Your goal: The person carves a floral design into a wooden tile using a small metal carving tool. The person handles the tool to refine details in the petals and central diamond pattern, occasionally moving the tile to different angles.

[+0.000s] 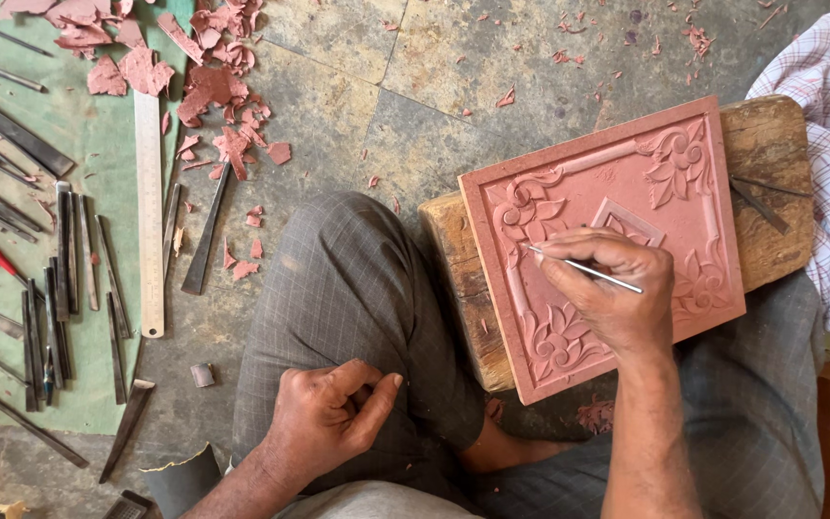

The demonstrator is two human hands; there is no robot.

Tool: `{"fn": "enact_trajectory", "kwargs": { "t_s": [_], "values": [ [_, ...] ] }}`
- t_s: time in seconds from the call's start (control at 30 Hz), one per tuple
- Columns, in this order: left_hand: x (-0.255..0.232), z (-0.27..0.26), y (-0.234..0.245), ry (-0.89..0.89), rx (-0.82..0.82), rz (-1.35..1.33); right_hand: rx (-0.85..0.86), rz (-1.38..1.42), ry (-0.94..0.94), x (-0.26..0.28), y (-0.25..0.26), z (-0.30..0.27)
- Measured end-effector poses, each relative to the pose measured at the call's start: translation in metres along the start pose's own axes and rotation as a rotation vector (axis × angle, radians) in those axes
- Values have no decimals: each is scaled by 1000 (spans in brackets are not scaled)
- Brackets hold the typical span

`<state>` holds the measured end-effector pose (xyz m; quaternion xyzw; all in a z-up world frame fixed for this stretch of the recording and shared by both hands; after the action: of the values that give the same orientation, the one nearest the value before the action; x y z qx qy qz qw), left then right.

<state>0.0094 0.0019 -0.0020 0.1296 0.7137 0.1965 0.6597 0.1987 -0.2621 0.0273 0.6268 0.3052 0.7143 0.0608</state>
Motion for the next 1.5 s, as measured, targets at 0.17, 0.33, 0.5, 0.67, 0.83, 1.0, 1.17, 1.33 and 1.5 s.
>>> {"fn": "enact_trajectory", "kwargs": {
  "t_s": [0.17, 0.33, 0.5, 0.67, 0.83, 1.0, 1.17, 1.33, 1.5],
  "values": [
    [0, 0, 1, -32, -8, 10, 42, 36, -91, 2, 2, 9],
    [0, 0, 1, -20, -5, 20, 58, -19, -54, 8, 7, 12],
    [-1, 1, 2, -36, -9, 22, 64, -58, -49, 11, 4, 15],
    [-1, 1, 2, -46, -21, 17, 81, -55, -34, 11, 4, 14],
    [-2, 1, 2, -44, -27, 19, 8, -96, -199, 8, 7, 8],
    [0, 2, 1, -15, 15, 2, -28, 11, -12, 2, -4, 2],
    [-2, 1, 2, -40, -20, 18, -87, 51, 97, 4, -35, -6],
    [-1, 1, 3, -46, -6, 2, -197, 56, 101, 3, -45, -19],
    [1, 0, 2, -38, 5, 12, -245, 78, 93, 9, -49, -24]
  ]
}}
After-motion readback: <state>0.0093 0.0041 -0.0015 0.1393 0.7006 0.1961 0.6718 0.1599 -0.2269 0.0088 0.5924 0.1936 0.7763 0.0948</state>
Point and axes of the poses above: each hand's wrist, its own z-axis towards the middle knuckle, its own y-axis out of the back of the hand, x = y × z, the point moved 1 cm from there along z, towards the middle knuckle, and after that the axes turned 1 degree about x, right-handed, at the moved point
